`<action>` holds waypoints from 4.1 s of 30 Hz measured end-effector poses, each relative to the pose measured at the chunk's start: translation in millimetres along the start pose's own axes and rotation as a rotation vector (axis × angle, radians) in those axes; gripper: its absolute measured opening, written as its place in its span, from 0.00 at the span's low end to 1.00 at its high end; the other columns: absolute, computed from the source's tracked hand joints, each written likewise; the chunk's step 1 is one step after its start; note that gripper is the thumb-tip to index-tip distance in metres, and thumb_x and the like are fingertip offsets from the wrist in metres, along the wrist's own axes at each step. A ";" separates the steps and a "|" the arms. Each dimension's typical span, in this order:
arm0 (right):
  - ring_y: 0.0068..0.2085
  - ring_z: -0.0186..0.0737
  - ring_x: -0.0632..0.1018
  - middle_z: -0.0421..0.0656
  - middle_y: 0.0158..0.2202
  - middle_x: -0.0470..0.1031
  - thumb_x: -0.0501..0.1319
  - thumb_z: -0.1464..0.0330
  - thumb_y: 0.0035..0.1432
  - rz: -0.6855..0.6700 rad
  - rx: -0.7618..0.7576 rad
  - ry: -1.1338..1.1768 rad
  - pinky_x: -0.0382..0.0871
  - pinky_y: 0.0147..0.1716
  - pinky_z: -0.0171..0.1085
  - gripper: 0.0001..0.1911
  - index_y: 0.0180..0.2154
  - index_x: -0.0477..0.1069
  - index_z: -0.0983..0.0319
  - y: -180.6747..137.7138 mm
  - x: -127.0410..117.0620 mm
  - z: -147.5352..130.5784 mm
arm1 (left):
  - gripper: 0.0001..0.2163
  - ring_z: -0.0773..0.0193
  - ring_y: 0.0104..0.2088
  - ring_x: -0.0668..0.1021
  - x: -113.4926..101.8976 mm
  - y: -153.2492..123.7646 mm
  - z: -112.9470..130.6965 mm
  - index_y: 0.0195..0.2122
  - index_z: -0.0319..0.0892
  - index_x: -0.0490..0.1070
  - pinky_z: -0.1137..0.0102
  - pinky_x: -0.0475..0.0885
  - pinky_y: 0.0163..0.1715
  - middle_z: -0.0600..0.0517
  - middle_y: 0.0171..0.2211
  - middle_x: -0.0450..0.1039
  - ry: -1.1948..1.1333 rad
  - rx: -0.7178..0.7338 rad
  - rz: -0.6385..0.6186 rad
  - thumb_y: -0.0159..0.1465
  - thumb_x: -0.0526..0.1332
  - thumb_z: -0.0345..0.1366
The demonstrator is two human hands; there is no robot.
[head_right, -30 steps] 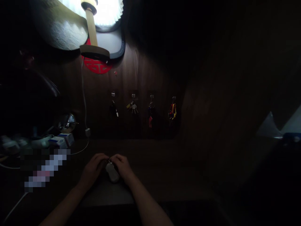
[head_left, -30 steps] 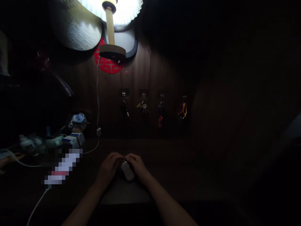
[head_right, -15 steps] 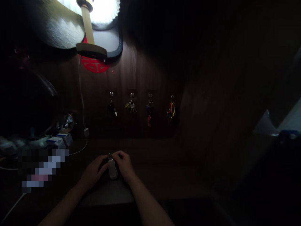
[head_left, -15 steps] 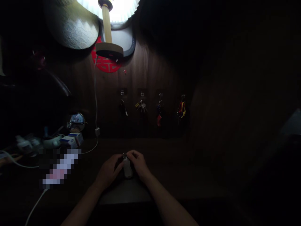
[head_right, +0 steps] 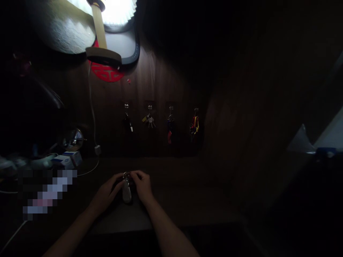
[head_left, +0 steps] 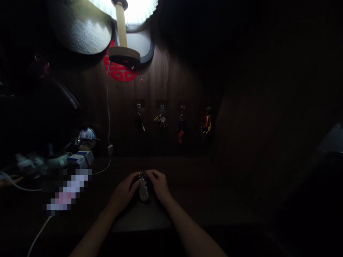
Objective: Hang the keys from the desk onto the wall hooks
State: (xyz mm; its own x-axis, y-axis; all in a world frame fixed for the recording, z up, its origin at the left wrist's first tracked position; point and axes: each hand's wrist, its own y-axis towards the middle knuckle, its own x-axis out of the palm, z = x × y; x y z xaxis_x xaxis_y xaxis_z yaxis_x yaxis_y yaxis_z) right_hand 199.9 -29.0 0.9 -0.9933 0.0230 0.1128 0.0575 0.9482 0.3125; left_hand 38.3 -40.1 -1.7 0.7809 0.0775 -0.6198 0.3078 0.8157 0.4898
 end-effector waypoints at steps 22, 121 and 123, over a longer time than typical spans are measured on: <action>0.30 0.34 0.73 0.37 0.26 0.72 0.62 0.59 0.49 -0.070 -0.033 -0.094 0.65 0.31 0.32 0.11 0.29 0.72 0.60 -3.1 6.3 -1.0 | 0.09 0.65 0.31 0.78 1.6 1.5 -3.6 0.36 0.47 0.68 0.72 0.71 0.34 0.56 0.31 0.76 0.025 -0.020 -0.064 0.64 0.51 0.42; 0.20 0.35 0.73 0.34 0.19 0.69 0.67 0.57 0.37 0.260 -0.161 0.179 0.65 0.20 0.34 0.16 0.24 0.68 0.61 108.2 -39.1 -101.5 | 0.12 0.62 0.36 0.77 -3.0 9.3 -3.9 0.33 0.46 0.67 0.71 0.68 0.38 0.53 0.33 0.76 0.041 -0.230 -0.134 0.64 0.47 0.42; 0.21 0.36 0.73 0.34 0.19 0.68 0.66 0.58 0.38 0.222 -0.182 0.172 0.65 0.20 0.34 0.15 0.24 0.68 0.61 119.1 -24.6 -108.5 | 0.12 0.62 0.36 0.77 -2.9 10.0 -4.9 0.33 0.46 0.67 0.71 0.67 0.38 0.53 0.33 0.76 0.038 -0.230 -0.143 0.64 0.46 0.43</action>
State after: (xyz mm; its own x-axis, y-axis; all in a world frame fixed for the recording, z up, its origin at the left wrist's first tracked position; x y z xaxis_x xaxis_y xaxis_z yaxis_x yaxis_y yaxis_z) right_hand 241.9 49.0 137.7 -0.9241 0.1543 0.3495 0.3029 0.8535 0.4240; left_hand 36.5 -29.4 1.9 0.7162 -0.0296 -0.6973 0.2782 0.9284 0.2464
